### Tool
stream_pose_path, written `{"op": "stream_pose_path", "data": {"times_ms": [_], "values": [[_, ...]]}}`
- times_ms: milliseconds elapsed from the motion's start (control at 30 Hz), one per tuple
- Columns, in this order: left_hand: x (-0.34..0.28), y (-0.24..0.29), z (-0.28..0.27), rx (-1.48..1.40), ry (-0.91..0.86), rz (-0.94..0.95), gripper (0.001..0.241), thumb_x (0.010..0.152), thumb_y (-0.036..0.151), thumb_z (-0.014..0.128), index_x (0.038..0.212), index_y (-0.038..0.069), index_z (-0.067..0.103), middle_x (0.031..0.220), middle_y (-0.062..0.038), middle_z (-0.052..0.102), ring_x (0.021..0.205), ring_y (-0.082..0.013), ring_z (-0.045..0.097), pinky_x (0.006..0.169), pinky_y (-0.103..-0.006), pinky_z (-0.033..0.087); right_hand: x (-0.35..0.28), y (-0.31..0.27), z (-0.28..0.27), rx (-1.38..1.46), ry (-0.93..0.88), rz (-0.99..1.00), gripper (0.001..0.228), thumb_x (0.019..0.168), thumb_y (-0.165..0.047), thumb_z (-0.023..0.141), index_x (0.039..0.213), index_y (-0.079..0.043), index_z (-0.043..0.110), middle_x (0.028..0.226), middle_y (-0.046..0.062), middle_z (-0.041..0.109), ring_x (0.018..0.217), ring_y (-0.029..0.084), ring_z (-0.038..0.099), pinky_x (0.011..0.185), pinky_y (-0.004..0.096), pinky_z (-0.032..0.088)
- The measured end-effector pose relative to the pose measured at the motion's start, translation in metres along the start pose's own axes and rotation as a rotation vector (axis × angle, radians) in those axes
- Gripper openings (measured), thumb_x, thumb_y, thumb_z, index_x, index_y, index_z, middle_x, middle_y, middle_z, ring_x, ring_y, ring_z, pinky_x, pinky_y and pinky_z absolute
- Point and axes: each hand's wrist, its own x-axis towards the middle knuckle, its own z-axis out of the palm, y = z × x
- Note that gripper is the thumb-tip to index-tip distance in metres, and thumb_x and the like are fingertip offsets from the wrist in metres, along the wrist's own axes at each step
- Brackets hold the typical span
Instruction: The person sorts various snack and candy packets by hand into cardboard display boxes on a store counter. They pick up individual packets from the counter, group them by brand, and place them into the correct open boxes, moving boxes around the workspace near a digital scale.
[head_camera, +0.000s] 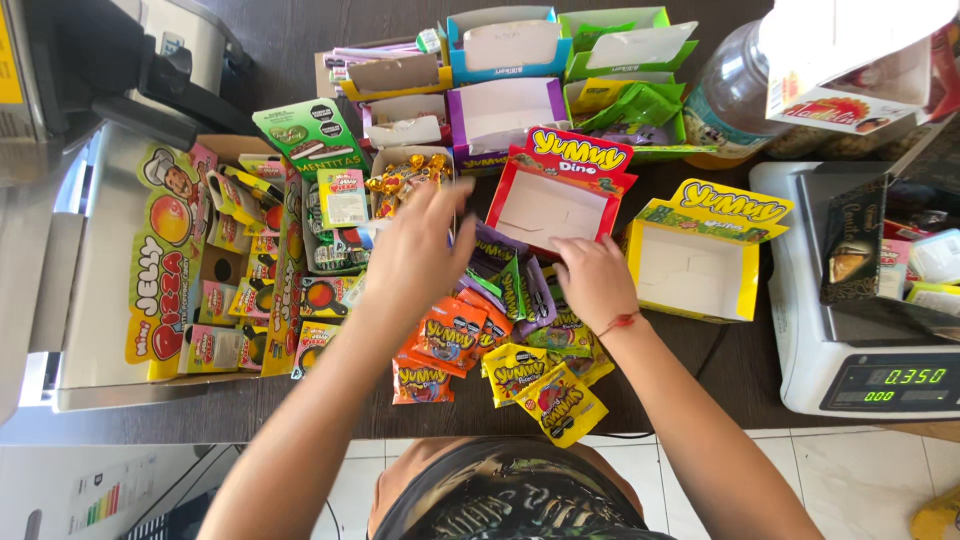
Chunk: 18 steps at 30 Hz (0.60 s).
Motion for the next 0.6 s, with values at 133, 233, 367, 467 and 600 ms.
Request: {"op": "stream_pose_path", "data": {"times_ms": [133, 233, 367, 467, 600], "values": [[0.104, -0.047, 0.059, 0.229, -0.072, 0.116, 0.051, 0.083, 0.031, 0.076, 0.131, 0.019, 0.064, 0.111, -0.006, 0.061, 0.099, -0.0347, 0.07, 0.081, -0.0479, 0.062, 0.006, 0.003, 0.017, -0.026, -0.015, 0.003, 0.027, 0.098, -0.023, 0.06, 0.12, -0.031, 0.073, 0.106, -0.005, 0.076, 0.106, 0.018, 0.074, 0.115, 0.048, 0.042], [0.142, -0.089, 0.115, 0.382, -0.192, 0.073, 0.034, 0.079, 0.032, 0.075, 0.11, 0.021, 0.072, 0.096, -0.004, 0.066, 0.09, -0.032, 0.072, 0.075, -0.0482, 0.062, -0.003, 0.004, 0.028, -0.036, 0.009, -0.003, 0.029, 0.098, -0.021, 0.058, 0.123, -0.032, 0.07, 0.106, -0.005, 0.075, 0.106, 0.016, 0.073, 0.115, 0.048, 0.041], [0.152, -0.077, 0.096, 0.543, -0.071, 0.135, 0.012, 0.08, 0.024, 0.068, 0.078, 0.019, 0.078, 0.066, -0.003, 0.07, 0.065, -0.0313, 0.076, 0.056, -0.0468, 0.062, -0.016, -0.007, 0.005, -0.08, 0.109, 0.037, 0.037, 0.094, -0.016, 0.059, 0.127, -0.029, 0.069, 0.102, -0.003, 0.072, 0.096, 0.021, 0.072, 0.118, 0.067, 0.028], [0.144, -0.011, -0.008, 0.337, -0.114, 0.028, 0.033, 0.105, 0.027, 0.054, 0.084, 0.006, 0.069, 0.072, -0.008, 0.068, 0.057, -0.0269, 0.065, 0.043, -0.0427, 0.053, -0.016, -0.019, -0.027, -0.024, 0.051, 0.102, 0.044, 0.09, -0.004, 0.064, 0.13, -0.023, 0.07, 0.107, 0.001, 0.076, 0.096, 0.025, 0.07, 0.107, 0.079, 0.034], [0.119, 0.043, -0.064, 0.054, 0.156, 0.216, 0.019, 0.099, 0.01, 0.053, 0.111, -0.004, 0.057, 0.069, -0.017, 0.07, 0.051, -0.0261, 0.066, 0.031, -0.0371, 0.042, -0.002, -0.026, -0.026, -0.032, 0.003, 0.13, 0.046, 0.095, -0.007, 0.059, 0.136, -0.025, 0.066, 0.114, 0.0, 0.075, 0.103, 0.026, 0.069, 0.107, 0.077, 0.036]]}}
